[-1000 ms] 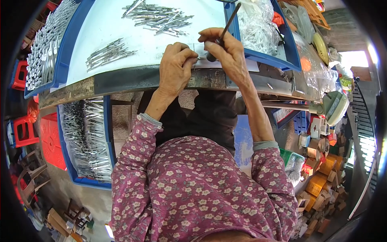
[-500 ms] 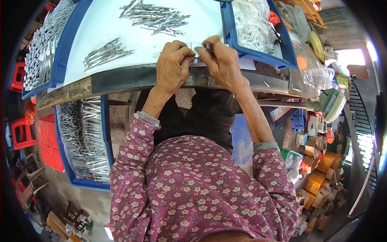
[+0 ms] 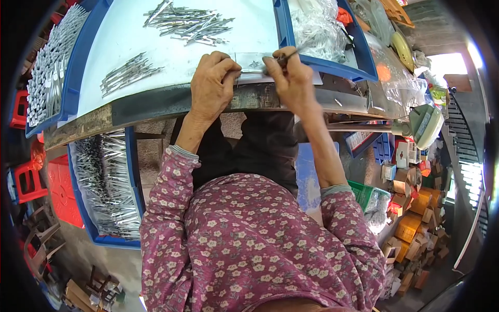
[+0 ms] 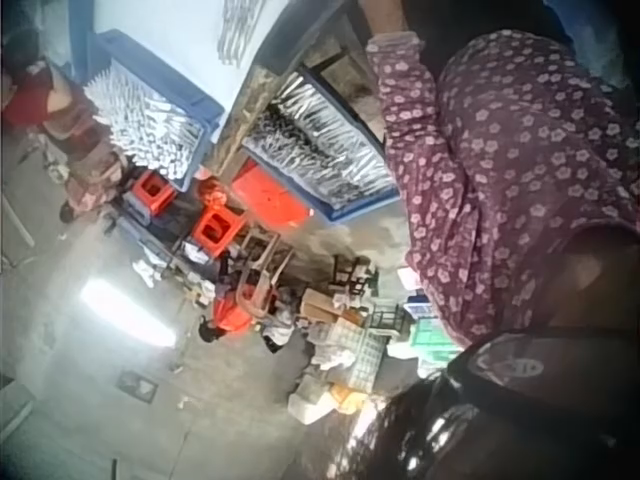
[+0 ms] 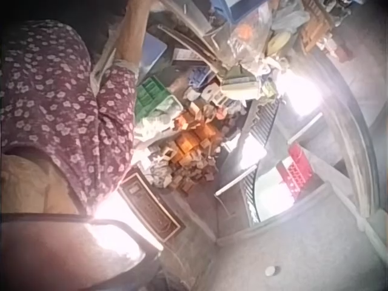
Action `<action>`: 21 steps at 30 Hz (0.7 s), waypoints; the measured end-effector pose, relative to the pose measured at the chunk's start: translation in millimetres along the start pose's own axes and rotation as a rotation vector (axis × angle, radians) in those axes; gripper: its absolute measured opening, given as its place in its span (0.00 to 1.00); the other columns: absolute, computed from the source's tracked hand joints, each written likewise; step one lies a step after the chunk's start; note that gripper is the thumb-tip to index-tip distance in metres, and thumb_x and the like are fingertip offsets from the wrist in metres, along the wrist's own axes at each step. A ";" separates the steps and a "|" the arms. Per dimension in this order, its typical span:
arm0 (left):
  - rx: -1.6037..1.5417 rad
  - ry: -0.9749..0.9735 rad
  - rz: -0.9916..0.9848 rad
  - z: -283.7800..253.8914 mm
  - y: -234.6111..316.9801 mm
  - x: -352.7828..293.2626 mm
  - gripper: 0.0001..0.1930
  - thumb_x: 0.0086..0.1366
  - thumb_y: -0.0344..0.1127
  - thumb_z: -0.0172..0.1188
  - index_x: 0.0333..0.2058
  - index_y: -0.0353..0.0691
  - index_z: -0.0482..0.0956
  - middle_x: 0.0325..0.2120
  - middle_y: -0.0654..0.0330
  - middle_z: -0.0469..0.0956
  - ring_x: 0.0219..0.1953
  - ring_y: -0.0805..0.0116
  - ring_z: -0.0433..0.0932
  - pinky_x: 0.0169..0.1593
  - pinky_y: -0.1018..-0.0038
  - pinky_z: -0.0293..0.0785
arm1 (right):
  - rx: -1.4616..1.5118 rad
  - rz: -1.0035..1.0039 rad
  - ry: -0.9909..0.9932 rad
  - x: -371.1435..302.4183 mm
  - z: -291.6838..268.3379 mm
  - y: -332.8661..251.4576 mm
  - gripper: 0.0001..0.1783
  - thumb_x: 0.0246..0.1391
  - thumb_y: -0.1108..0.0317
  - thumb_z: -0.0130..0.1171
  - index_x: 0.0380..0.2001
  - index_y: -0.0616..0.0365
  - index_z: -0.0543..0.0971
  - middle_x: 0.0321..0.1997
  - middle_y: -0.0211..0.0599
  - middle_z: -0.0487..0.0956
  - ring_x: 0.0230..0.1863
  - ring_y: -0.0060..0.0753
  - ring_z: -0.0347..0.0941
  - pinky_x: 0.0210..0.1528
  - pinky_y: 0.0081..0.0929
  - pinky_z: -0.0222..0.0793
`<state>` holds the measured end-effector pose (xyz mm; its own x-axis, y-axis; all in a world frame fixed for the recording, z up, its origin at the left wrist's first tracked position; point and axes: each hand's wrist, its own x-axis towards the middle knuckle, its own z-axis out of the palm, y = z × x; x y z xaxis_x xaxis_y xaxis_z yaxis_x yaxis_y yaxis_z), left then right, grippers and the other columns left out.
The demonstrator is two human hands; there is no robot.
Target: Assembling small metal components by inserting them into a specialized metal block template using a small tool.
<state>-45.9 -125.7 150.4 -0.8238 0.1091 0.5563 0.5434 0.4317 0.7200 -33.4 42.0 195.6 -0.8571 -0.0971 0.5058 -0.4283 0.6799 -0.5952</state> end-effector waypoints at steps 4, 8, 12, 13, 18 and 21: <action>0.017 0.012 0.031 -3.2 -1.1 -0.1 0.02 0.50 0.25 0.59 0.25 0.37 0.77 0.26 0.62 0.73 0.32 0.64 0.70 0.35 0.71 0.68 | -0.080 0.101 -0.096 6.1 -13.1 -3.9 0.14 0.52 0.63 0.58 0.30 0.64 0.70 0.17 0.48 0.72 0.21 0.50 0.72 0.23 0.35 0.64; 0.004 -0.012 -0.012 -3.2 2.2 -2.7 0.03 0.50 0.24 0.59 0.26 0.36 0.77 0.27 0.60 0.73 0.33 0.63 0.70 0.36 0.72 0.68 | 0.069 0.147 -0.063 9.9 -19.4 -10.4 0.14 0.54 0.62 0.57 0.31 0.64 0.71 0.17 0.43 0.74 0.20 0.36 0.73 0.24 0.30 0.65; -0.011 -0.033 -0.050 -4.6 3.3 -2.5 0.04 0.49 0.23 0.60 0.27 0.35 0.77 0.28 0.58 0.73 0.35 0.62 0.71 0.38 0.72 0.67 | 0.265 -0.066 0.139 19.2 -12.5 -41.3 0.13 0.53 0.64 0.57 0.34 0.63 0.70 0.18 0.41 0.76 0.20 0.28 0.73 0.23 0.24 0.66; -0.014 -0.032 -0.047 -3.8 3.2 -1.5 0.04 0.49 0.23 0.60 0.27 0.35 0.77 0.28 0.58 0.73 0.35 0.62 0.71 0.38 0.72 0.67 | 0.170 -0.126 0.114 19.0 -6.9 -38.1 0.13 0.53 0.64 0.57 0.34 0.63 0.70 0.18 0.42 0.76 0.20 0.32 0.74 0.23 0.27 0.66; -0.005 -0.024 0.002 -2.2 -0.5 0.2 0.04 0.49 0.23 0.59 0.27 0.35 0.77 0.28 0.58 0.73 0.35 0.60 0.71 0.39 0.71 0.67 | -0.141 -0.040 -0.150 9.4 6.3 -15.4 0.15 0.52 0.61 0.56 0.33 0.63 0.69 0.18 0.48 0.74 0.23 0.53 0.73 0.23 0.39 0.65; 0.006 -0.004 0.027 -2.6 1.1 -0.9 0.03 0.49 0.24 0.59 0.26 0.36 0.77 0.28 0.59 0.72 0.34 0.60 0.70 0.38 0.70 0.67 | 0.025 0.064 -0.006 1.3 -4.1 -8.7 0.16 0.52 0.61 0.58 0.34 0.64 0.71 0.19 0.44 0.76 0.22 0.44 0.75 0.24 0.33 0.66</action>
<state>-44.2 -127.7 151.8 -0.8096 0.1242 0.5737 0.5643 0.4335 0.7026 -29.6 39.0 204.0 -0.8846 -0.0589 0.4626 -0.3799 0.6663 -0.6416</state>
